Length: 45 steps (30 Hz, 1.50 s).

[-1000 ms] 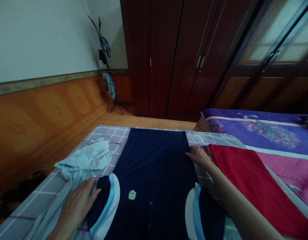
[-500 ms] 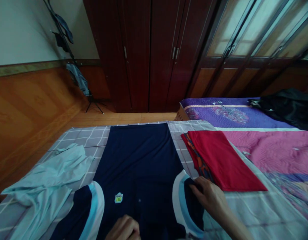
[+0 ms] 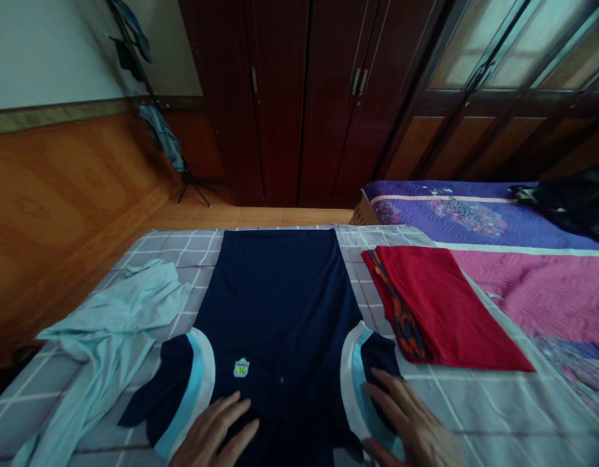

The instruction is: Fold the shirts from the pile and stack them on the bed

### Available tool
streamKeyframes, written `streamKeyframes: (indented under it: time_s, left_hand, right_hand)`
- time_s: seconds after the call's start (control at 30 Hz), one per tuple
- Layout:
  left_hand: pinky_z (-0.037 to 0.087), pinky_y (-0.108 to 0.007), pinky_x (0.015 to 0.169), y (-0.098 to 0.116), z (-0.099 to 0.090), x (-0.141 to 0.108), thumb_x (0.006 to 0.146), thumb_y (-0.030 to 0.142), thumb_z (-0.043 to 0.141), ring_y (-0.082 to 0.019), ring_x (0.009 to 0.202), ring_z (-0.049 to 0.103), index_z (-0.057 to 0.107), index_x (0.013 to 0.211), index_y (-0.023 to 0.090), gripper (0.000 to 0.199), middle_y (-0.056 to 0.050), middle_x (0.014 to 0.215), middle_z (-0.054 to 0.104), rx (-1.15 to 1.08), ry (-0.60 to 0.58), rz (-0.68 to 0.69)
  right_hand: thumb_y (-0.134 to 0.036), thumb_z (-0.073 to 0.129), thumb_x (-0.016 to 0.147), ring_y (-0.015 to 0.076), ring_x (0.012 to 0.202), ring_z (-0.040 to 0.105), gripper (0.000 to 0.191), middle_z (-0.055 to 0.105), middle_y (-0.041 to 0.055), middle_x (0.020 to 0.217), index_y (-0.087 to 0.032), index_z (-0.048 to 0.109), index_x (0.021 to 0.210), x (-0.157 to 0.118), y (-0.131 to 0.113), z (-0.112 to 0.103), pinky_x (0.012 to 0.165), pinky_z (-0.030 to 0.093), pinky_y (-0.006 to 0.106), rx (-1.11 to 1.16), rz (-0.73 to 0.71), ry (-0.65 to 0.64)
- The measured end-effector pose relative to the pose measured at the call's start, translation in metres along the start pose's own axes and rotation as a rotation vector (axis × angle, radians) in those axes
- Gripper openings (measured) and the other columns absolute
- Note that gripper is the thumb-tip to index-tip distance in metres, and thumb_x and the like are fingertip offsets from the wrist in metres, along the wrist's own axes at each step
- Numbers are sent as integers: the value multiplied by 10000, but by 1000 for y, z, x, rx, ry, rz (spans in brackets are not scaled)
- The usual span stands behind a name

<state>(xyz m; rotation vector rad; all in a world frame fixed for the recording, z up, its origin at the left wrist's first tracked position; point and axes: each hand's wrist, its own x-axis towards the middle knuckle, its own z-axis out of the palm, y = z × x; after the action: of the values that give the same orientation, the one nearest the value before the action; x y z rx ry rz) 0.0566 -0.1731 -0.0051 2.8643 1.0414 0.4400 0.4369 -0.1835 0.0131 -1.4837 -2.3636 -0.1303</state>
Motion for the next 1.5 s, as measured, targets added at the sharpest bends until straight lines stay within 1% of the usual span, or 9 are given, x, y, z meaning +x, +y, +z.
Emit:
streamKeyframes:
  time_s: [0.23, 0.43, 0.63, 0.73, 0.9, 1.03, 1.1, 1.33, 1.5]
  left_hand:
    - [369, -439, 1064, 12, -14, -15, 750, 545, 642, -287, 1278, 435, 250, 1464, 260, 863, -67, 1389, 488, -80, -178, -139]
    - [398, -463, 1040, 25, -22, -17, 778, 146, 560, -275, 1279, 434, 517, 1268, 255, 503, -70, 1374, 497, -80, -110, -169]
    - [499, -287, 916, 30, -27, 6, 920, 221, 430, -182, 1038, 615, 591, 1090, 201, 234, -76, 1113, 655, -262, 20, -431]
    - [466, -339, 969, 32, -30, 8, 944, 332, 428, -209, 1133, 568, 447, 1293, 204, 372, -105, 1216, 602, -274, 79, -497]
    - [414, -469, 1009, 41, -23, -1, 739, 541, 684, -327, 1295, 398, 293, 1417, 255, 833, -167, 1462, 336, -216, -38, -203]
    - [375, -482, 1043, 52, -23, 1, 783, 224, 682, -332, 1300, 389, 593, 1067, 170, 302, -170, 1412, 409, -169, -40, -125]
    - [387, -432, 1042, 55, -29, 4, 830, 155, 587, -290, 1258, 451, 595, 865, 159, 37, -146, 1317, 519, -251, 10, -146]
    - [469, -246, 853, 62, -51, 8, 913, 199, 405, -154, 990, 619, 538, 897, 184, 135, -79, 1064, 656, -686, 134, -501]
    - [452, -221, 762, 60, -55, 6, 887, 272, 506, -142, 807, 635, 611, 850, 192, 137, -13, 856, 685, -732, -128, -481]
  right_hand:
    - [-279, 514, 858, 242, 888, 659, 168, 682, 89, 987, -249, 664, 926, 9, 2, -3, 747, 564, 380, 47, 78, -9]
    - [-170, 602, 689, 271, 1035, 614, 537, 620, 108, 1207, -229, 570, 1221, 22, -50, -2, 805, 555, 376, 253, -354, -189]
    - [-91, 481, 733, 229, 892, 631, 323, 674, 88, 987, -174, 642, 1000, 50, -68, 13, 780, 536, 369, 443, -85, -277]
    - [-183, 453, 846, 220, 905, 624, 244, 661, 89, 980, -174, 618, 1026, 57, -68, 12, 784, 528, 361, 495, 29, -255]
    - [-157, 439, 852, 203, 971, 613, 305, 646, 90, 1065, -188, 574, 1124, 45, -74, 15, 831, 519, 350, 570, -23, -161]
    - [-101, 404, 840, 189, 1001, 606, 273, 640, 93, 1082, -188, 596, 1015, 39, -78, 14, 851, 516, 342, 610, -103, -129]
    - [-98, 406, 839, 189, 1063, 583, 307, 623, 95, 1133, -195, 577, 1074, 38, -78, 7, 891, 503, 351, 609, -147, -128]
    - [-62, 510, 614, 332, 1351, 292, 852, 284, 149, 1496, -196, 321, 1433, 32, -83, -5, 1009, 396, 518, 405, -398, -328]
    - [-71, 553, 662, 286, 1194, 517, 530, 544, 102, 1322, -218, 624, 1166, 38, -85, -10, 973, 460, 412, 481, -442, -593]
